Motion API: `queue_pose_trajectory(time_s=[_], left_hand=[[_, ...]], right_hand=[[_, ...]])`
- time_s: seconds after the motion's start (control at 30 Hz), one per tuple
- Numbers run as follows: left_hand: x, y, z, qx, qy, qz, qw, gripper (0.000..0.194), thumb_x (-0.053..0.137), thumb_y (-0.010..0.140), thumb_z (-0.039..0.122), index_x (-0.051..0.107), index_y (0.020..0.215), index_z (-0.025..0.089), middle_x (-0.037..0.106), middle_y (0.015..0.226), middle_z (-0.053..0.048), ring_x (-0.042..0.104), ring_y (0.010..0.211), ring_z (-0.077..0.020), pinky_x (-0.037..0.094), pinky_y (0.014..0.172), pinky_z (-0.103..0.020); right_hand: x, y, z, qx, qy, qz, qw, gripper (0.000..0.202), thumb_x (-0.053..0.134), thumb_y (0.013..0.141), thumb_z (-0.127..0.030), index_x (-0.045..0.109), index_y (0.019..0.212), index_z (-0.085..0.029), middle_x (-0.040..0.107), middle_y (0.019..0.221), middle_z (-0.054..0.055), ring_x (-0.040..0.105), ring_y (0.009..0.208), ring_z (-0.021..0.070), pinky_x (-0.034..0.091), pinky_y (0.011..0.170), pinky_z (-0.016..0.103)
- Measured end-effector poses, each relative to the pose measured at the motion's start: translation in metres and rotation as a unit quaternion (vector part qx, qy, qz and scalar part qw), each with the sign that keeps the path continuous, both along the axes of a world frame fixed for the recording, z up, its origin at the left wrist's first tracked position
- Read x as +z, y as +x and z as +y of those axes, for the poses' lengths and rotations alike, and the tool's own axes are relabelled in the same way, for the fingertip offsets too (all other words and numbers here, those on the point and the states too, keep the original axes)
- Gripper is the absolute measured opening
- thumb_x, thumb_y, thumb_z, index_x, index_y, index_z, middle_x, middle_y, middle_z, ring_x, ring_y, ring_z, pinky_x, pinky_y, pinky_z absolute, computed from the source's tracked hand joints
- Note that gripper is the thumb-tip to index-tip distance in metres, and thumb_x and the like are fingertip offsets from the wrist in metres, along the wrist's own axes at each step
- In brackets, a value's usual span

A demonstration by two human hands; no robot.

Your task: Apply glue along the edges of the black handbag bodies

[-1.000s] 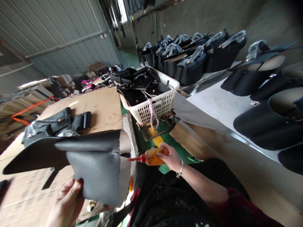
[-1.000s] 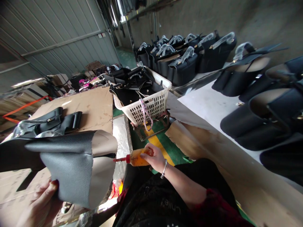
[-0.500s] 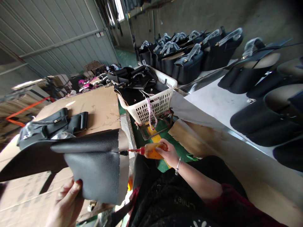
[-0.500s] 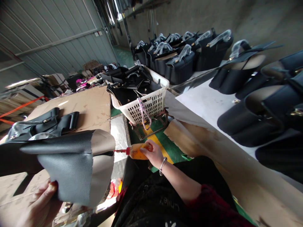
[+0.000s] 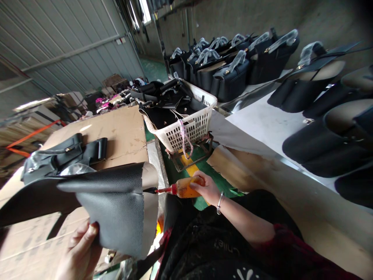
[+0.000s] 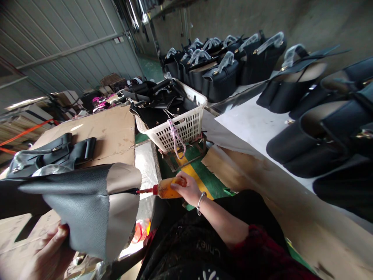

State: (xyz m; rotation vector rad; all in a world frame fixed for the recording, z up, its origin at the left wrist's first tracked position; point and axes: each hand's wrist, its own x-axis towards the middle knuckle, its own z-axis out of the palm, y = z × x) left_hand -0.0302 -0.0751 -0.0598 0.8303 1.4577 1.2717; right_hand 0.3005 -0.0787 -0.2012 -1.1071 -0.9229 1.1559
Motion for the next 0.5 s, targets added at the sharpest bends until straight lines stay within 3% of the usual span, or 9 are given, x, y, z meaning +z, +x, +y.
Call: queue_pose_trajectory(time_s=[0.2, 0.5], left_hand=[[-0.0018, -0.001, 0.0029, 0.009, -0.018, 0.002, 1.0, 0.04, 0.095, 0.036, 0.039, 0.069, 0.059, 0.019, 0.06, 0.057, 0.001, 0.053, 0.052, -0.0119, 0.049, 0.048, -0.018], [-0.0058, -0.0043, 0.0063, -0.013, -0.016, 0.004, 1.0, 0.038, 0.095, 0.04, 0.039, 0.068, 0.056, 0.018, 0.057, 0.056, 0.001, 0.05, 0.051, -0.0095, 0.047, 0.048, -0.016]], right_hand=[[0.0006, 0.001, -0.0025, 0.013, 0.025, -0.043, 0.999, 0.045, 0.076, 0.069, -0.06, 0.051, 0.068, -0.022, 0.041, 0.063, -0.004, 0.039, 0.062, 0.0151, 0.033, 0.059, 0.029], [0.0015, 0.0029, -0.0066, -0.05, 0.041, -0.084, 0.994, 0.034, 0.076, 0.073, -0.047, 0.053, 0.069, -0.022, 0.043, 0.065, -0.004, 0.042, 0.062, 0.0151, 0.034, 0.059, 0.029]])
